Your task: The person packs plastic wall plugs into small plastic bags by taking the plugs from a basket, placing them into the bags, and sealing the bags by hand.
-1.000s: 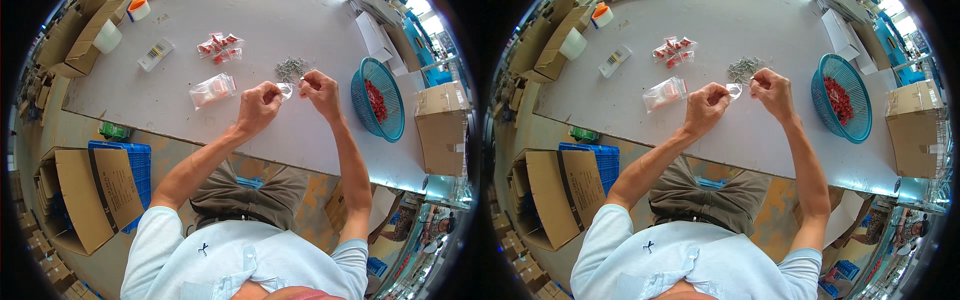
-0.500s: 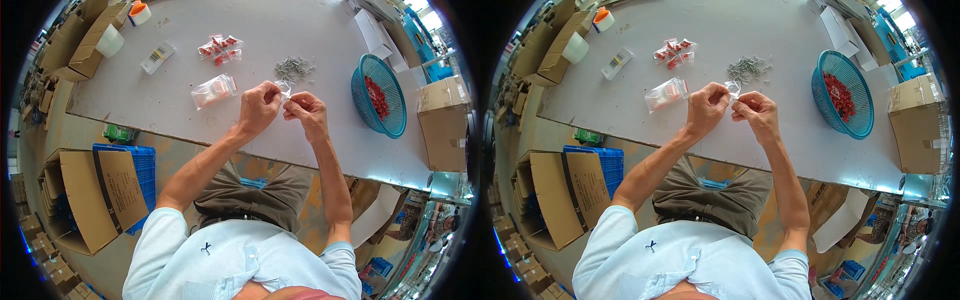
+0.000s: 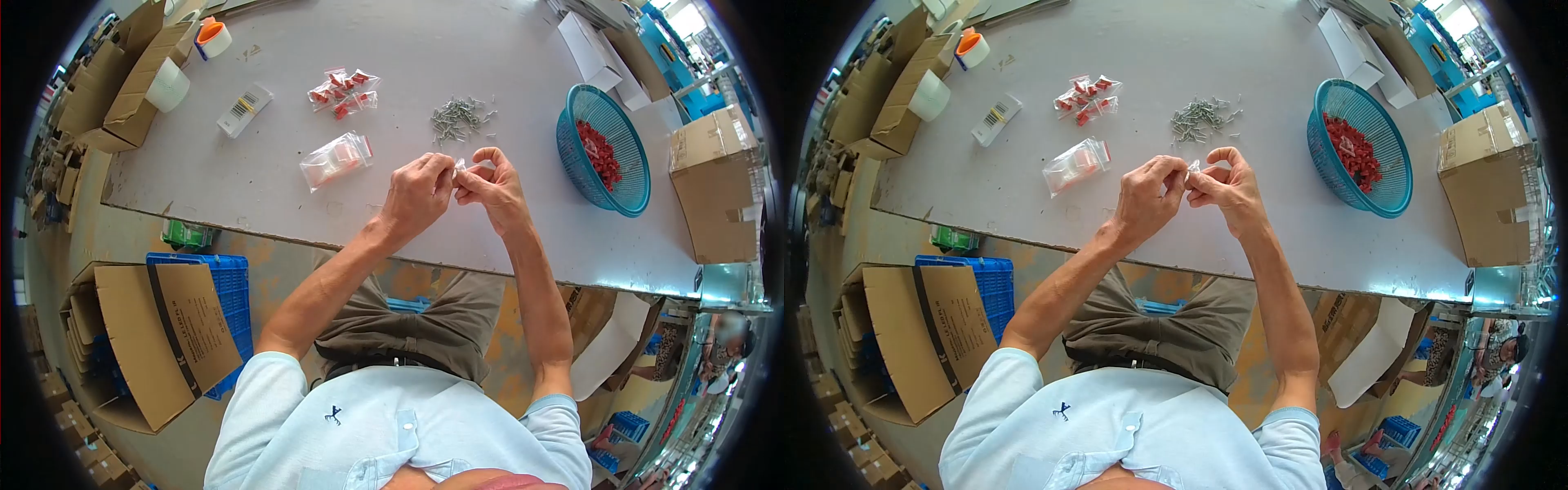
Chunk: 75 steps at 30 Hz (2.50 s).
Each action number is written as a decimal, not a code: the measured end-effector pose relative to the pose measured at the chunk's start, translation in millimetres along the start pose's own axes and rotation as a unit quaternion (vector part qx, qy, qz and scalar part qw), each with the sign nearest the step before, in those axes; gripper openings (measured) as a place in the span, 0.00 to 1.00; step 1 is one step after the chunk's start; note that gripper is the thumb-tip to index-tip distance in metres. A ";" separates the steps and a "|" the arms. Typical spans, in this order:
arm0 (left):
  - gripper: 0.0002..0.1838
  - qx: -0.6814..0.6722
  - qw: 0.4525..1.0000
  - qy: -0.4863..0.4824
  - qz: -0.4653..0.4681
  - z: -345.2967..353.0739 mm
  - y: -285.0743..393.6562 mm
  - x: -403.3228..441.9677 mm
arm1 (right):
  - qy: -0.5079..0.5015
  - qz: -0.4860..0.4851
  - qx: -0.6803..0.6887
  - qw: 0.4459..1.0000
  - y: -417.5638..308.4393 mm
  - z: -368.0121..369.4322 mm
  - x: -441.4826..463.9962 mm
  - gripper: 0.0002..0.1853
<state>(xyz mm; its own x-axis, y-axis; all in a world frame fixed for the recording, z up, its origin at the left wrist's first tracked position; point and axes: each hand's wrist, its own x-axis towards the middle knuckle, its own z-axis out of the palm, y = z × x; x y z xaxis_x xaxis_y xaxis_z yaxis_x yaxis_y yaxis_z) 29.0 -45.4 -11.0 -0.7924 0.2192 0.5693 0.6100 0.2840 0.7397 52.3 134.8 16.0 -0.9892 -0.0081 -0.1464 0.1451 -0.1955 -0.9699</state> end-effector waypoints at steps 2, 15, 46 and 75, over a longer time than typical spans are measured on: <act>0.04 -0.008 1.000 -0.001 0.005 2.2 0.1 -1.4 | 0.002 0.003 0.017 1.000 0.4 -1.7 -1.8 0.20; 0.06 -0.354 0.873 -0.040 -0.334 -12.4 -10.4 16.5 | 0.162 -0.155 -0.318 0.921 -23.0 -57.0 8.5 0.10; 0.03 -0.163 0.958 -0.011 -0.235 5.2 -10.5 6.5 | -0.094 -0.186 -0.533 0.820 -24.5 -31.3 -38.2 0.14; 0.04 -0.127 0.982 -0.008 -0.141 5.5 1.4 1.0 | 0.085 -0.012 0.050 0.995 10.9 12.6 -10.1 0.12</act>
<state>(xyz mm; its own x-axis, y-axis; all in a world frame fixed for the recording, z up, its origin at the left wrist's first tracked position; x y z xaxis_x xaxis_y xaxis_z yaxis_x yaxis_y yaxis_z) 29.0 -39.6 -11.4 -0.9285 0.1806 0.3246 0.3449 0.0946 0.9339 63.7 120.4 9.4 -0.9732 0.1627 -0.1623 0.1099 -0.2909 -0.9504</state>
